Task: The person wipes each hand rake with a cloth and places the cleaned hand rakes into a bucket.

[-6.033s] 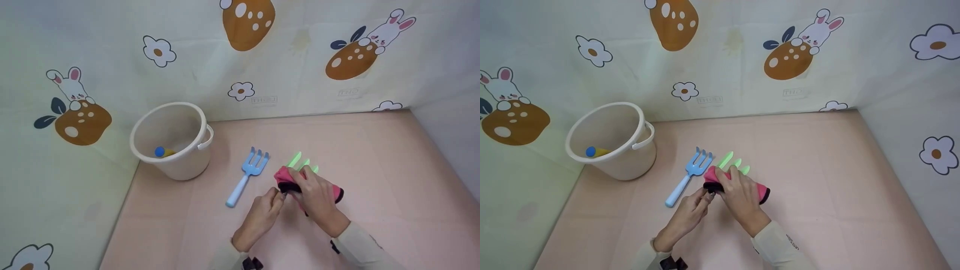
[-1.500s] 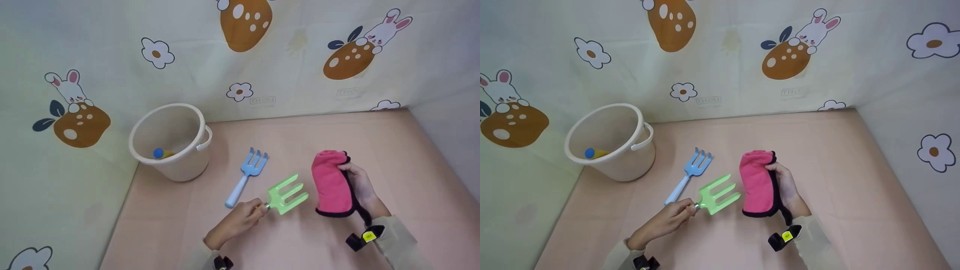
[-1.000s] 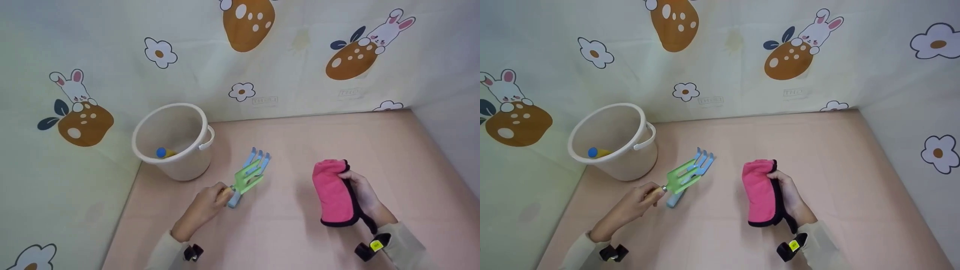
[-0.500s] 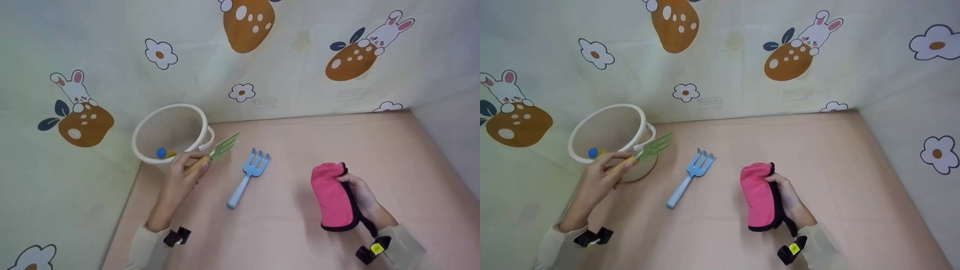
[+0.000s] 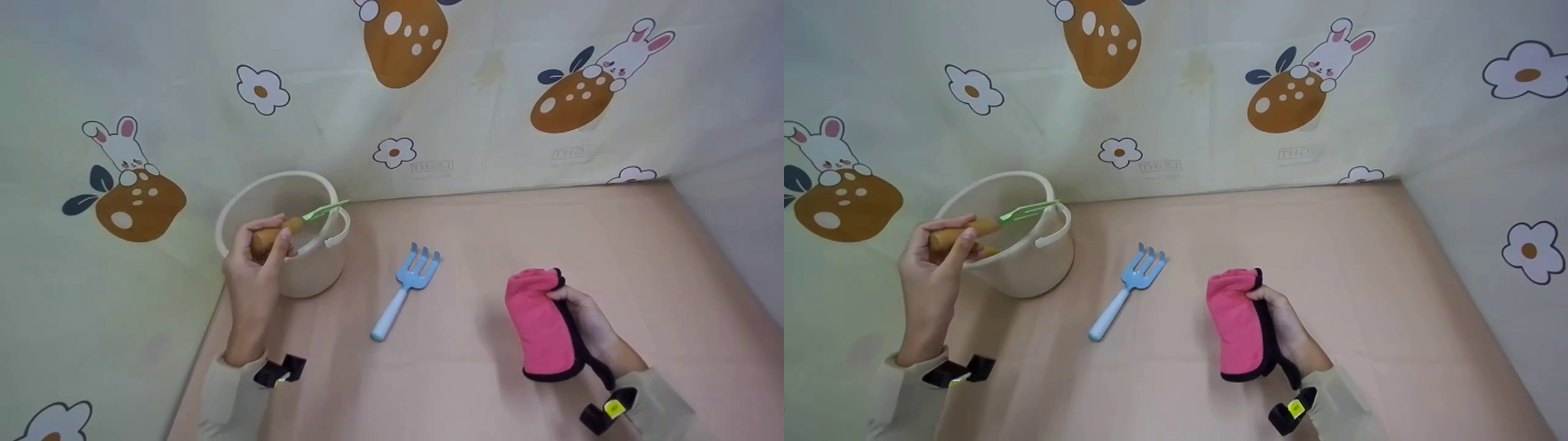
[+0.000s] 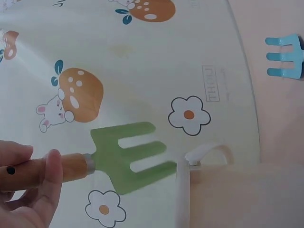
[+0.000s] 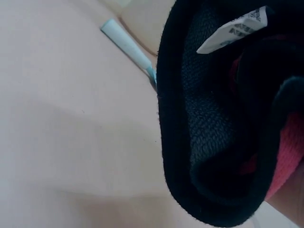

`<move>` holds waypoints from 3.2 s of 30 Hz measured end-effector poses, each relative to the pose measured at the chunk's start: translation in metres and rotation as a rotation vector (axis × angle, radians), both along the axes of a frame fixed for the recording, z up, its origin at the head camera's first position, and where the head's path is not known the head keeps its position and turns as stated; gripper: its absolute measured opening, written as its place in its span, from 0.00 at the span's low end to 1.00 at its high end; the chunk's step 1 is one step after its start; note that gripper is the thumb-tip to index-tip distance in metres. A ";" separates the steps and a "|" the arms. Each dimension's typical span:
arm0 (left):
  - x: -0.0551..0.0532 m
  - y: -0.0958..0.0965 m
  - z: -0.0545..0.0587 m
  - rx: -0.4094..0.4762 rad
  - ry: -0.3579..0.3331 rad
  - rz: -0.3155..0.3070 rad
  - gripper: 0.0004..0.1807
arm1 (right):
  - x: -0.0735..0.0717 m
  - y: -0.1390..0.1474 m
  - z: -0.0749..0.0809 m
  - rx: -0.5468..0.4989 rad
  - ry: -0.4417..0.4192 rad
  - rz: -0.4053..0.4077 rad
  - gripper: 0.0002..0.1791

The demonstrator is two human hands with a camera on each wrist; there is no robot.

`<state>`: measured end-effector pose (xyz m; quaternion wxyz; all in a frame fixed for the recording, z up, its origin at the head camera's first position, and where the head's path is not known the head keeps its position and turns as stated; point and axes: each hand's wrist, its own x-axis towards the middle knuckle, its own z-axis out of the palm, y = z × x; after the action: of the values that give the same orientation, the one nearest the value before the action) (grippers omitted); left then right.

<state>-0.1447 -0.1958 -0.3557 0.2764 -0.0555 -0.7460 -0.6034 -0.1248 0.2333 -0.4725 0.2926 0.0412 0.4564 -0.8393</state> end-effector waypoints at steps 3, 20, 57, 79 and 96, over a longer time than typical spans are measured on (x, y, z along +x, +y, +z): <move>-0.004 -0.003 -0.004 -0.065 -0.010 0.033 0.14 | 0.000 0.000 -0.001 0.010 -0.004 0.003 0.19; -0.031 -0.007 -0.038 -0.581 -0.160 0.191 0.18 | -0.001 -0.003 -0.006 0.066 0.004 -0.025 0.18; -0.015 0.090 -0.147 -0.864 -0.727 -0.167 0.22 | 0.001 -0.008 -0.009 0.016 -0.020 -0.020 0.17; -0.033 0.109 -0.179 -0.812 -0.704 -0.105 0.17 | 0.002 -0.008 -0.015 0.081 -0.027 -0.036 0.17; -0.006 0.132 -0.147 -0.334 -0.511 -0.447 0.13 | 0.003 -0.035 0.003 0.511 0.235 -0.270 0.23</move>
<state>-0.1502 -0.0642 -0.5026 -0.0700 -0.1089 -0.8485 -0.5131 -0.1222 0.1980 -0.4692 0.1036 0.0762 0.6736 -0.7279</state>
